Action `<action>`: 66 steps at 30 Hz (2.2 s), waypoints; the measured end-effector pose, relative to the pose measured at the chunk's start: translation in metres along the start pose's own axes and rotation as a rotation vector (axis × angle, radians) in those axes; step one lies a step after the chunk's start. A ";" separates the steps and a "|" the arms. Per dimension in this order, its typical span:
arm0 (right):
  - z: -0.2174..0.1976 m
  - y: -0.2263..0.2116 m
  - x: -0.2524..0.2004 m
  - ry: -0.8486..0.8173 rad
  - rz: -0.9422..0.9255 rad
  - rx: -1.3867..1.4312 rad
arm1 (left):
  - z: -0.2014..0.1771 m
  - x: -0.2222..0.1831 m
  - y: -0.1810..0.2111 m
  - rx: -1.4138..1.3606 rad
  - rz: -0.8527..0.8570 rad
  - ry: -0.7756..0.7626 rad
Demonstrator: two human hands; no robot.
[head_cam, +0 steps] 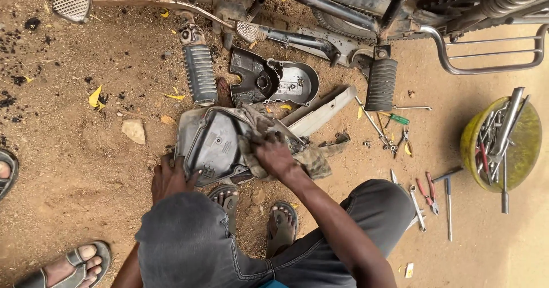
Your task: The recorder removes, cleans, and reinstalls a motorcycle air filter housing cover.
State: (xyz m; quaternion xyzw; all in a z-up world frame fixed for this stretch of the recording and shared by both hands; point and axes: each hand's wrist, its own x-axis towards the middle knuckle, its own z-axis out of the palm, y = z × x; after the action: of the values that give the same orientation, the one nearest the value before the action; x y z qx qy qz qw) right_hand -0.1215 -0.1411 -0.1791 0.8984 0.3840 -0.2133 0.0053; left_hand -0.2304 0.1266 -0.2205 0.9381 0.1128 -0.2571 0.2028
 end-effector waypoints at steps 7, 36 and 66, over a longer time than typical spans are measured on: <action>-0.048 0.014 -0.013 0.131 0.305 0.237 | -0.005 -0.004 -0.026 -0.484 -0.046 0.354; -0.203 0.074 -0.226 0.809 0.036 2.053 | -0.318 -0.075 0.121 -0.517 0.568 0.800; -0.197 0.071 -0.105 1.602 0.327 1.133 | -0.288 -0.002 0.222 -0.459 0.732 0.942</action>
State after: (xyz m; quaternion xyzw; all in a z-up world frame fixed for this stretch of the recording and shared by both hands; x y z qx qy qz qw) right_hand -0.0619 -0.2295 0.0298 0.6890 -0.0128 0.3078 -0.6560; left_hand -0.0362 0.0544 0.0789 0.8611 -0.0856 0.2996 0.4018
